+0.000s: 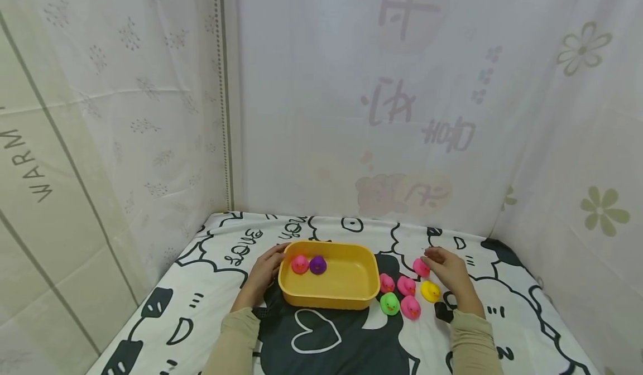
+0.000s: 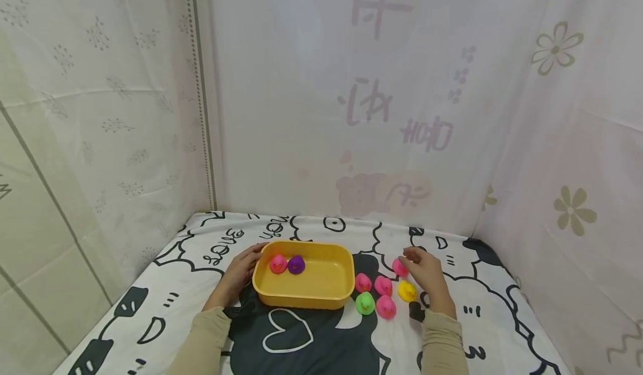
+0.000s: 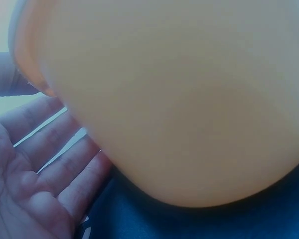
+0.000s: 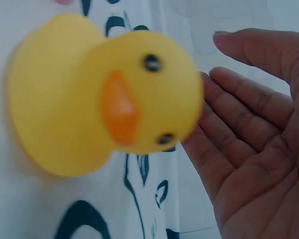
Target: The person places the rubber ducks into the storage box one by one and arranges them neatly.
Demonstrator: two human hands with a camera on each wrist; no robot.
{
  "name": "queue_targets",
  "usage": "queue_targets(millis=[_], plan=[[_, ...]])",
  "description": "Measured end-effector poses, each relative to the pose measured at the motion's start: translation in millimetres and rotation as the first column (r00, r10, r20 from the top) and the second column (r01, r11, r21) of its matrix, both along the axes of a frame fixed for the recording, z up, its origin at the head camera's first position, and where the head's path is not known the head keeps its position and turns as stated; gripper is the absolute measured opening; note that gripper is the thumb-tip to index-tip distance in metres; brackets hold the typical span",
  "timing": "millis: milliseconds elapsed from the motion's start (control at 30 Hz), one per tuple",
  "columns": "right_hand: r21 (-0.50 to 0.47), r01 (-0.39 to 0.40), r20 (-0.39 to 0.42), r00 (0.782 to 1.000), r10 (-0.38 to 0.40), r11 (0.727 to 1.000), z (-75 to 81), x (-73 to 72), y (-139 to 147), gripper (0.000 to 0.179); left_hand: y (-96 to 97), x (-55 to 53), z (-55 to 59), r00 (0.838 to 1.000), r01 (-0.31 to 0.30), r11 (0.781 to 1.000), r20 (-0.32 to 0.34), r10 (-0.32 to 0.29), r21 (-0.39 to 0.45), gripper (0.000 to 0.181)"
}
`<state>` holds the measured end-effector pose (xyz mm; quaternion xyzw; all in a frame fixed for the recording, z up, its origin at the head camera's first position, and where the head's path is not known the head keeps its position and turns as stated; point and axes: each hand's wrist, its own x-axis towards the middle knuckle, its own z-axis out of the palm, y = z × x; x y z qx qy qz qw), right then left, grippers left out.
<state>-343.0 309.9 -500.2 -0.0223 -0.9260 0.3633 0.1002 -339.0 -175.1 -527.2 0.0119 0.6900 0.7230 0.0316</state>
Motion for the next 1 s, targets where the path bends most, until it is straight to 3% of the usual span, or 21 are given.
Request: queue_targets(millis=[167,433,733,1000], plan=[[0.032,-0.024,0.031,0.999,0.023,0.999,-6.2,-4.7,1.3,0.047,0.4,-2.5,0.6,1.000,-0.011,1.000,-0.006,0.011,-0.001,0.040],[0.017,-0.001,0.093,0.996,-0.001,1.000,-16.9,-3.0,5.3,0.047,0.5,-0.4,-1.9,1.000,-0.014,1.000,0.018,0.014,-0.019,0.041],[0.020,-0.025,0.069,0.997,0.024,0.999,-13.6,-4.6,7.0,0.048,0.9,-2.2,0.1,1.000,-0.022,0.999,-0.003,0.021,-0.025,0.042],[0.022,-0.002,0.079,0.997,0.000,1.000,-17.3,-2.3,6.6,0.049,2.7,-1.0,-1.5,1.000,-0.026,0.999,0.008,0.027,-0.028,0.041]])
